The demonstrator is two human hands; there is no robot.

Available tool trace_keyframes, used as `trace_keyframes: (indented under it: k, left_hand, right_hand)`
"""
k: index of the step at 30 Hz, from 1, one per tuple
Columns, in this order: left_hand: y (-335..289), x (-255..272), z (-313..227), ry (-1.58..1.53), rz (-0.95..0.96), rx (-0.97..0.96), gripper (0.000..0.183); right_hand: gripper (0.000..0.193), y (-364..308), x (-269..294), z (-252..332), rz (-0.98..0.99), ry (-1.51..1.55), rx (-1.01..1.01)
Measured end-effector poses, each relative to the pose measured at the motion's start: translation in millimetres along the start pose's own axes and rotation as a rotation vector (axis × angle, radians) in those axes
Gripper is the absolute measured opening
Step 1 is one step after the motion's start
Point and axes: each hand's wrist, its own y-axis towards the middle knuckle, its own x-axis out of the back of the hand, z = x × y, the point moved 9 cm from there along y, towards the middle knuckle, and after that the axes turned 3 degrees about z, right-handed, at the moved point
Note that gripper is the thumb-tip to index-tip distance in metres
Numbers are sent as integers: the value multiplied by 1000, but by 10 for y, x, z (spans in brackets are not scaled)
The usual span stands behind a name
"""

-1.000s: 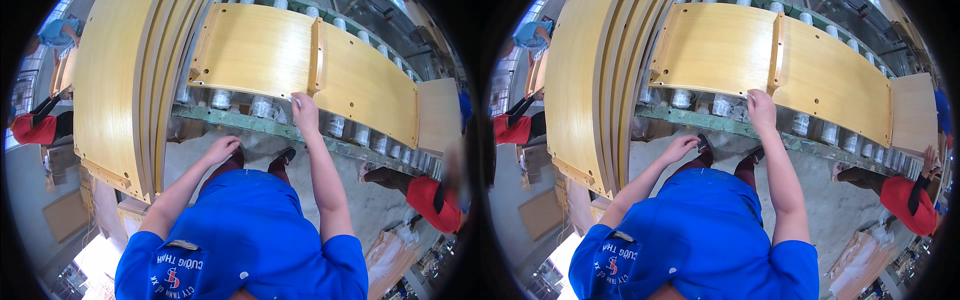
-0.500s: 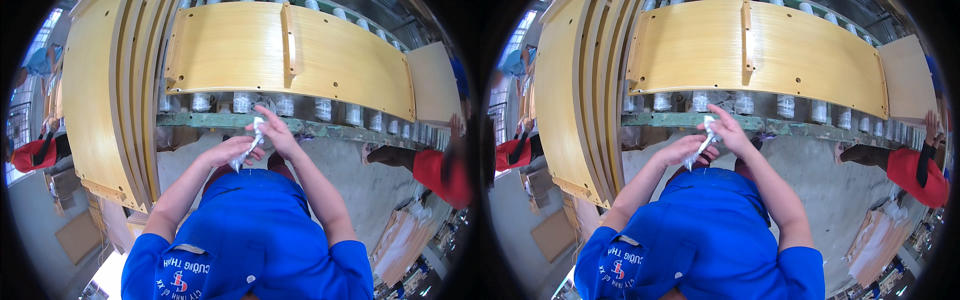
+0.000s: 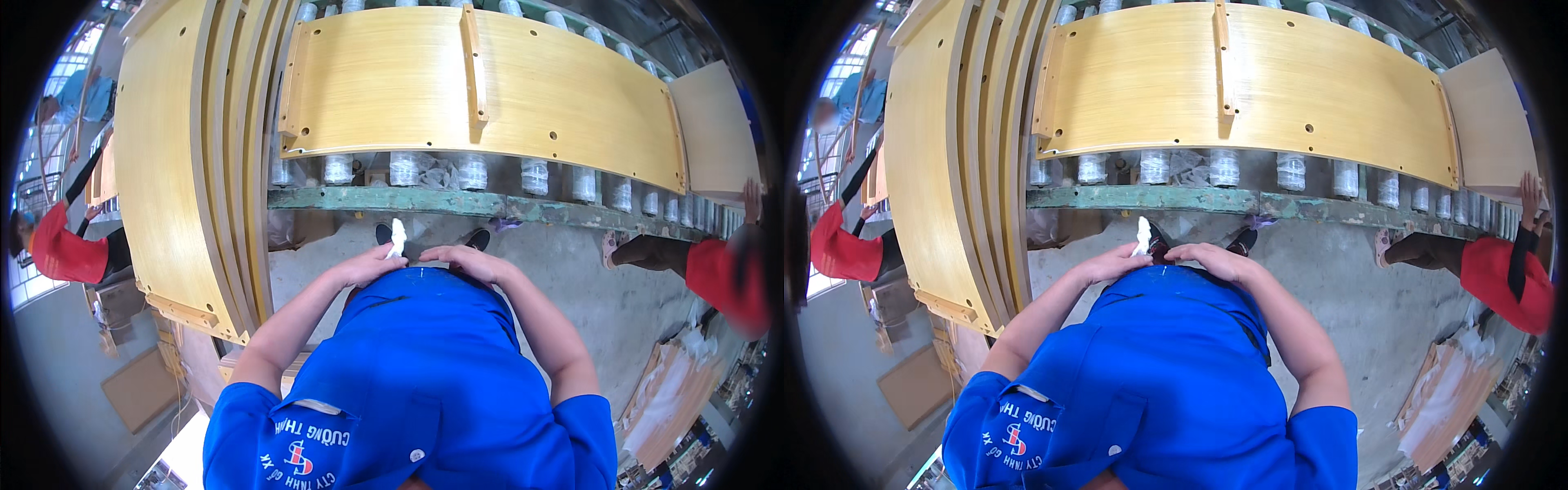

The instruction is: The person wipes the surface of large wooden panels with a white cloth while they move along a roller conveyor. They occasionally adjust the cloth and continue wiping different sections of the panels as they pass by.

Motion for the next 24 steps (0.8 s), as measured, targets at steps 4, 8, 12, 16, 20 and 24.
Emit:
trace_keyframes:
  k: [4, 8, 12, 16, 20, 24]
  left_hand:
    - [42, -25, -85, 56, 113, 64, 26]
    - [9, -84, -276, -28, 154, 41, 24]
    - [1, 169, -609, 356, -172, -318, 18]
    - [47, 268, -686, 583, -330, -475, 20]
    - [115, 290, -172, 61, -85, 6, 25]
    - [0, 65, -61, -50, 125, 121, 27]
  right_hand:
    - [47, -31, -85, 30, 11, -5, 72]
    - [47, -43, -87, 94, -9, -63, 87]
    - [48, 1, -41, 135, -61, -32, 76]
    - [50, 84, 94, 58, -157, -108, 67]
    - [50, 100, 60, 37, -114, -98, 44]
    - [50, 112, 25, 56, -54, -96, 45]
